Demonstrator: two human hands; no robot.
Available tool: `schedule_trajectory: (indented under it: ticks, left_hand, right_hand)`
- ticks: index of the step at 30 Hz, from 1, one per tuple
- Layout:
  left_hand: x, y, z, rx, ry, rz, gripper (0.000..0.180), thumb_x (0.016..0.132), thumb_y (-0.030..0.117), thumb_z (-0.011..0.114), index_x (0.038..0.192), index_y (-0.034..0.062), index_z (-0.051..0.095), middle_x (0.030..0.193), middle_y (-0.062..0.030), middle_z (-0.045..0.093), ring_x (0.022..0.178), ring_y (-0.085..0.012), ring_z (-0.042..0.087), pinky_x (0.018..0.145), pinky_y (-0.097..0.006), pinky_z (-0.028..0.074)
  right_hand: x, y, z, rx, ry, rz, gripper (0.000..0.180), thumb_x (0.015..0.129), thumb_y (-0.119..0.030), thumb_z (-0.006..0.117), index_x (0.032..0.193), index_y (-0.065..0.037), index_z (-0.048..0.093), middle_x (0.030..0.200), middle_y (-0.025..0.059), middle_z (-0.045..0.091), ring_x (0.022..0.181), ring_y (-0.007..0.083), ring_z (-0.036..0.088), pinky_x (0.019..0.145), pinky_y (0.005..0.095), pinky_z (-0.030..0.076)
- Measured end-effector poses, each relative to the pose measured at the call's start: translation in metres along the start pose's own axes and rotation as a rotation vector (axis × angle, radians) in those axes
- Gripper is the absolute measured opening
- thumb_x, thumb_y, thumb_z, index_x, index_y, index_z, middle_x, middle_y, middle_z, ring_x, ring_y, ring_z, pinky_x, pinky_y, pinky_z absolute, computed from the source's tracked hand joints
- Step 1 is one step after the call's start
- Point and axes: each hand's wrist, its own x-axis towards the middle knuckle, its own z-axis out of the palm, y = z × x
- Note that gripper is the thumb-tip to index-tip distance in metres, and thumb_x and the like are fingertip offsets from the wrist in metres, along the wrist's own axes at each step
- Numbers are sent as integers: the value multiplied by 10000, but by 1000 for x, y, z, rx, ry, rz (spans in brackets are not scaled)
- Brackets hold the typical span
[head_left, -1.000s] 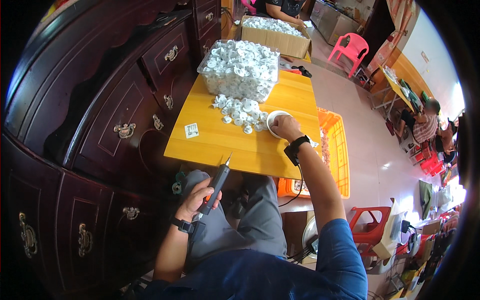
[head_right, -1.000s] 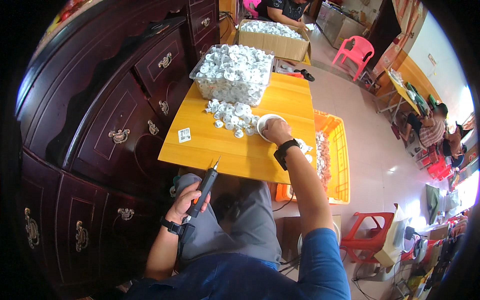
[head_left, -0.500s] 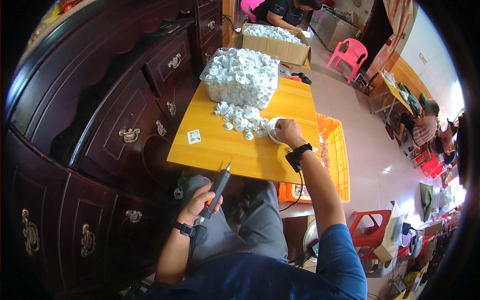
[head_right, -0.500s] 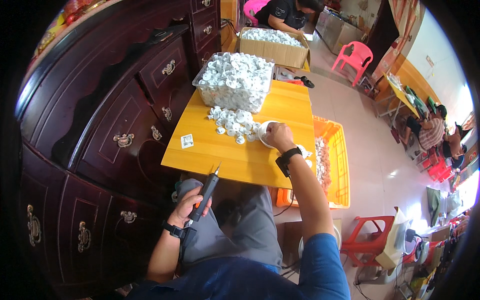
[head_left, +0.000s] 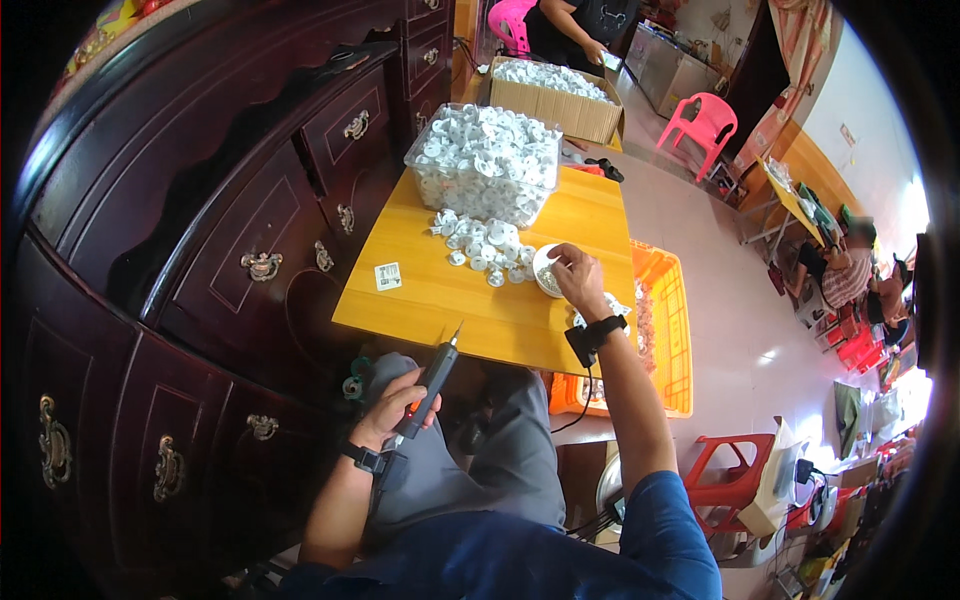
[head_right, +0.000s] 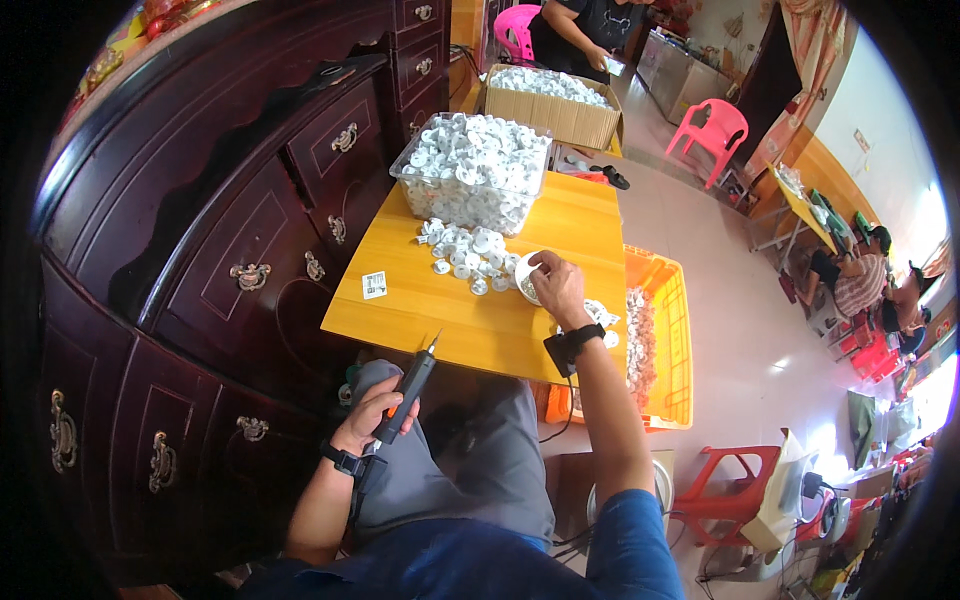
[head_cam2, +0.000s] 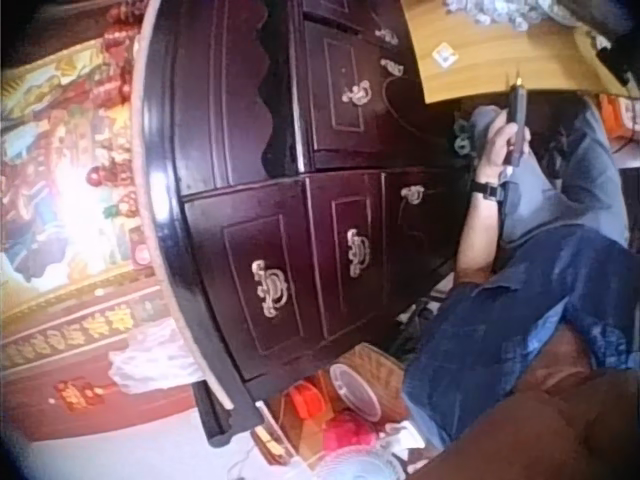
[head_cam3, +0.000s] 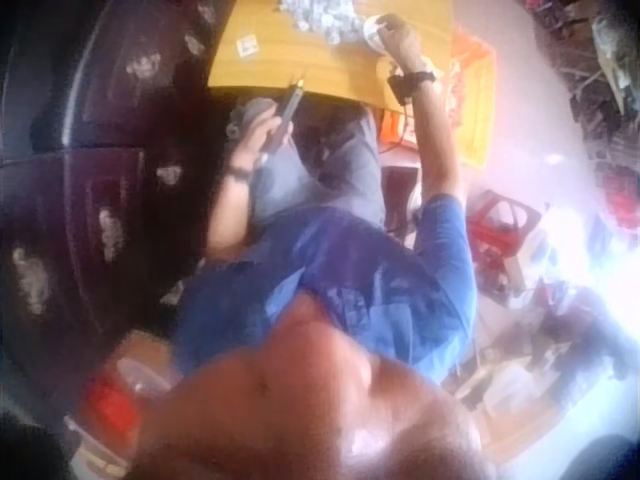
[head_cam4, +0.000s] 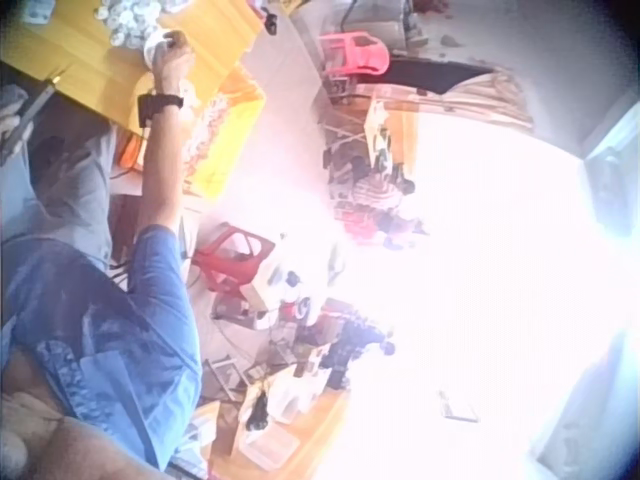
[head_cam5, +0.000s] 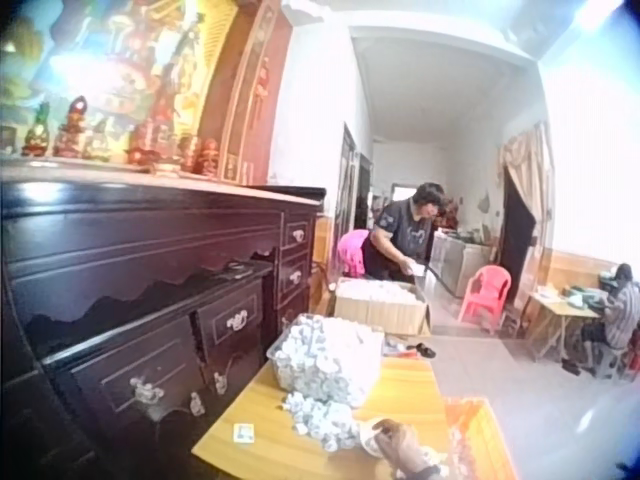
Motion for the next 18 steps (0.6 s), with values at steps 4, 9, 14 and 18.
schedule_trajectory:
  ticks: [4, 9, 14, 18]
  left_hand:
    - [2, -4, -3, -31, -11, 1, 393, 964, 227, 502, 1314, 49, 485, 873, -76, 626, 661, -136, 617, 618, -268, 532]
    - [3, -1, 0, 8, -38, 26, 343, 961, 222, 496, 1257, 50, 501, 873, -76, 626, 658, -133, 616, 612, -262, 527]
    - [0, 2, 4, 13, -15, 18, 323, 957, 226, 498, 1230, 55, 504, 871, -70, 625, 667, -123, 611, 621, -256, 524]
    - [0, 0, 1, 26, -42, 12, 348, 951, 241, 511, 1244, 54, 495, 869, -66, 623, 673, -117, 606, 628, -254, 523]
  right_hand:
    - [-18, -14, 11, 284, -119, 54, 149, 861, -106, 622, 953, -27, 708, 766, 88, 702, 643, 169, 669, 605, 303, 537]
    - [-49, -32, 35, 804, -317, 262, 88, 925, -63, 640, 995, -26, 679, 855, 34, 704, 702, 112, 673, 621, 247, 536]
    - [-75, -38, 67, 986, -366, 341, 98, 905, -42, 660, 1001, -28, 668, 893, 17, 668, 788, 106, 651, 707, 237, 535]
    - [-83, -42, 80, 1110, -461, 423, 97, 897, -49, 670, 993, -40, 660, 900, 13, 664, 807, 102, 636, 749, 238, 536]
